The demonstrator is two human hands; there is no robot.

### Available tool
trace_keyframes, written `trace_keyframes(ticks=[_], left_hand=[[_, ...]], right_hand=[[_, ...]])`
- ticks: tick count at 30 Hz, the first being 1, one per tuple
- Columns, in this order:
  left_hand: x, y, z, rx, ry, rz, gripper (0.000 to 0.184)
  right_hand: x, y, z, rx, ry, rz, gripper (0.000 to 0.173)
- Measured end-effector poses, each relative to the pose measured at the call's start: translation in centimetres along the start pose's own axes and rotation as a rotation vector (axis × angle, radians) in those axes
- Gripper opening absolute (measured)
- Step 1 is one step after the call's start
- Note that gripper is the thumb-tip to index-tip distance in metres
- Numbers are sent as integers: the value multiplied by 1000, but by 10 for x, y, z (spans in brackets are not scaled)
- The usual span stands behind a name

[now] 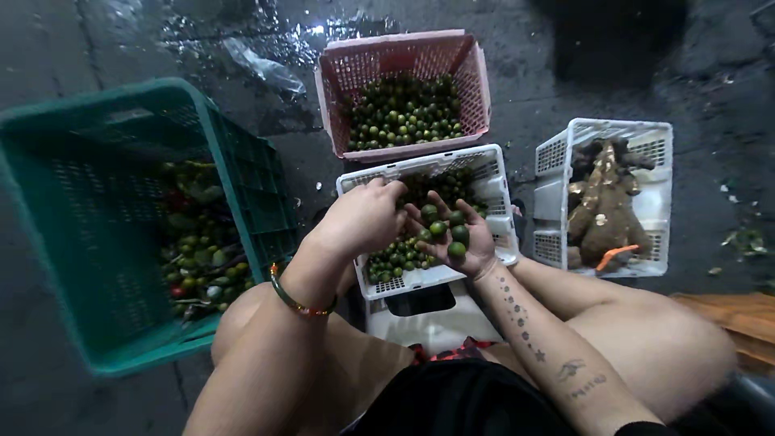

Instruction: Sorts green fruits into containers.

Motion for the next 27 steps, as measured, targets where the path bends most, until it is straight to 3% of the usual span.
trace_keyframes(ticks=[6,8,10,13,15,19,23,27], left_hand=[[0,31,-28,-48,150,77,46],[-4,39,-33,-68,178,117,44],[-9,43,-37,-74,196,129,46],[-21,45,-39,-82,183,174,46],[-23,42,-43,-45,189,167,47],[-21,32,-47,8,172,140,50],[-15,23,-36,56,118,151,51],[-2,13,-10,79,6,117,48]], right_hand=[[87,-45,-84,-120,339,436,64],[112,-52,-107,-303,385,522,80],[121,-34,-123,-550,397,671,85],[108,40,-140,-1165,417,904,56],[90,106,-134,-1664,314,990,46],[59,211,-68,-2321,-221,959,95],[69,230,-52,-2482,-371,1084,95],[79,209,-67,-2382,-533,1086,99]])
Point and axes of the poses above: each hand's wrist, its own x-axis towards the middle knuckle, its own y-axis out of the back of the hand, z = x × y, the point moved 6 cm from there along x, towards the middle knuckle, and after that the axes turned 1 degree about y, right-handed, at the moved point
